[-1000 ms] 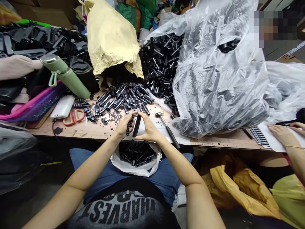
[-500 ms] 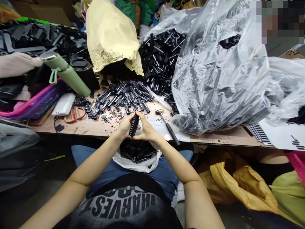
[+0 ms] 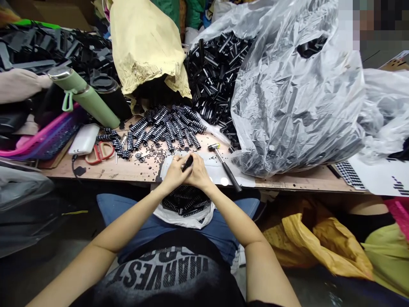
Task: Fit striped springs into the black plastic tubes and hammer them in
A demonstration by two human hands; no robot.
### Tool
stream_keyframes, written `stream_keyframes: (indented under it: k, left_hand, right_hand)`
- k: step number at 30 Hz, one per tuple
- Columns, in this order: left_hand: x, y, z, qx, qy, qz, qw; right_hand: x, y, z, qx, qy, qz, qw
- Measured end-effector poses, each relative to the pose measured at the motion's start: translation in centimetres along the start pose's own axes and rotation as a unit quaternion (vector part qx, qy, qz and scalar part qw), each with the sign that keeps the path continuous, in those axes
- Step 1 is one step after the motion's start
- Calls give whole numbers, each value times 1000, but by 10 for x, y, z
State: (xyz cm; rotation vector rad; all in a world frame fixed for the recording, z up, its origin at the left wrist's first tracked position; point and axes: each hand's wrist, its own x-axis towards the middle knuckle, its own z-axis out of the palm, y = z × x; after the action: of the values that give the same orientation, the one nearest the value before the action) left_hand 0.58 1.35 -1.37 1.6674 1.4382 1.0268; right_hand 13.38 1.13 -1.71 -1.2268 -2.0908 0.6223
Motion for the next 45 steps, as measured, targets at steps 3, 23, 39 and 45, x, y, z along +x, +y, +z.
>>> stream_keyframes:
  k: [3,23,39,45]
  left_hand:
    - [-7,-18,5,205,-21,147,967]
    - [-27,-14,22,413,-73,216,882]
    - [-4,6,-14,268,-102,119,951]
    - [79,-11,-56,339,61,-162,925]
  right_hand:
    - [-9,14,-9,-102,-10,55,993]
    - [-58,-43,-73,-155,-4,211,965]
    - [-29,2,-85,-322,-47,246,913]
    - [17,54,-93,-370,6,181,911]
